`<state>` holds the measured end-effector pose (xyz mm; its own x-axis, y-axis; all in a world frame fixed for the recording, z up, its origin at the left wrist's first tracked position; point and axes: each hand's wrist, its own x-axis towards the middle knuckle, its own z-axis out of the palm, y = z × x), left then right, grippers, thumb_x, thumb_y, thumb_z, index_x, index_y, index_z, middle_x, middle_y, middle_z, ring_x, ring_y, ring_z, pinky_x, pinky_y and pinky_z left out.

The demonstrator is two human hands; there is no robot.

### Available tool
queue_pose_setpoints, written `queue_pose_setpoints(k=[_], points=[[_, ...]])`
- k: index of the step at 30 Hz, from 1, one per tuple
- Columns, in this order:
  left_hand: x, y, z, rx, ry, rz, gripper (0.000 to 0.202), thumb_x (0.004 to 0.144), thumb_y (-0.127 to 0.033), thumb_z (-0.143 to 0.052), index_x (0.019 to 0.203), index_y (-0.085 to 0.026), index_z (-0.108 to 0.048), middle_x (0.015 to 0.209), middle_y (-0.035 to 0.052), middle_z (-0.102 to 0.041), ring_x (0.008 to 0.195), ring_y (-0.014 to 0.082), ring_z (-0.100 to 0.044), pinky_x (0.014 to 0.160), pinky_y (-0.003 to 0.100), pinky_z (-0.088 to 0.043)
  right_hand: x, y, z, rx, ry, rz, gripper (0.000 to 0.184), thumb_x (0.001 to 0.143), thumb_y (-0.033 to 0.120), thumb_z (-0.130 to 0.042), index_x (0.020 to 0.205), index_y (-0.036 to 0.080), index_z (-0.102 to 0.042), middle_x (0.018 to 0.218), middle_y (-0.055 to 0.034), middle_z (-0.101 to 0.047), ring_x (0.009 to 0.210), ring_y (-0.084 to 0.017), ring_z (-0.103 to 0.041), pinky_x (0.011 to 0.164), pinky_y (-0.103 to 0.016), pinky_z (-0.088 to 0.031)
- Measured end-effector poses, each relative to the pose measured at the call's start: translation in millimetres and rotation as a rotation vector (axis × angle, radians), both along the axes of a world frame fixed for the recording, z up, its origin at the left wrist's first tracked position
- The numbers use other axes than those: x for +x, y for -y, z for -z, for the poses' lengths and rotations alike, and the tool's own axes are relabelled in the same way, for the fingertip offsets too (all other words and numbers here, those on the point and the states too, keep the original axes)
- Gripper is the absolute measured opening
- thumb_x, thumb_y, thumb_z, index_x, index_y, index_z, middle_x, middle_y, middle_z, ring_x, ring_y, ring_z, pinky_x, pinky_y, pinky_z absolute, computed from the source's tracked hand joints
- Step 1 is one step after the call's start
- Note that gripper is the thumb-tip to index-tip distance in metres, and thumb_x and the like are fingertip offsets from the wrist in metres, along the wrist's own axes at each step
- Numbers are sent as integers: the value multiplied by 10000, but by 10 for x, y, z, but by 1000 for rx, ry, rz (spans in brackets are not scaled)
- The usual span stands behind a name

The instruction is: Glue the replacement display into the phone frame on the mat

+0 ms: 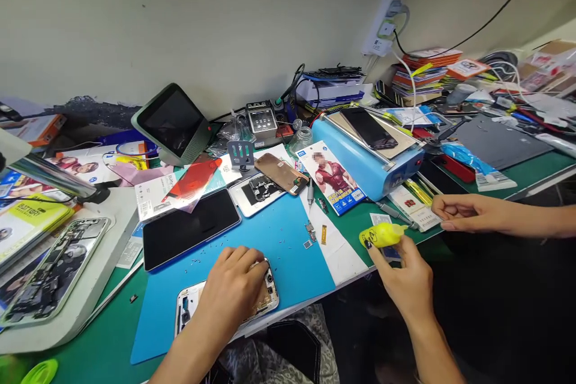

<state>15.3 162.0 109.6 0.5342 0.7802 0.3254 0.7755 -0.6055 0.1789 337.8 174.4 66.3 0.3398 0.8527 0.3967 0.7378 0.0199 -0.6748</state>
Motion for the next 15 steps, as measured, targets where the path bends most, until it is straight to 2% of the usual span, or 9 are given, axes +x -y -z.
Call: queue_pose_setpoints(k=[5, 9, 13, 15], points=[[33, -18, -18, 42, -48, 81, 182, 873, -44, -498, 846, -159, -636, 781, 39, -682, 686, 194, -589, 615, 349, -390, -8, -86, -15, 1, 75, -10, 371, 826, 451, -627, 1048, 155, -651, 942, -121, -713, 872, -282, -687, 816, -395, -553], [34, -41, -24, 38, -75, 137, 175, 860, -41, -494, 801, -151, -617, 727, 38, -643, 657, 195, -578, 609, 355, -387, -24, -115, 5, 50, 122, -3, 392, 855, 448, -609, 1103, 147, -640, 1039, -145, -685, 958, -288, -663, 869, -415, -541], [24, -63, -6, 78, -79, 181, 202, 872, -15, -458, 824, -141, -609, 739, 51, -637, 692, 191, -579, 660, 353, -391, -89, -2, -44, 132, 144, 46, 560, 831, 445, -666, 1277, 128, -542, 1160, -170, -625, 1073, -314, -603, 936, -475, -507], [28, -61, 21, 118, -78, 182, 197, 875, -16, -462, 808, -137, -602, 704, 53, -614, 658, 191, -545, 660, 357, -379, -155, 123, -79, 200, 119, 89, 568, 823, 397, -700, 1297, 136, -527, 1174, -168, -605, 1096, -321, -580, 955, -500, -488]])
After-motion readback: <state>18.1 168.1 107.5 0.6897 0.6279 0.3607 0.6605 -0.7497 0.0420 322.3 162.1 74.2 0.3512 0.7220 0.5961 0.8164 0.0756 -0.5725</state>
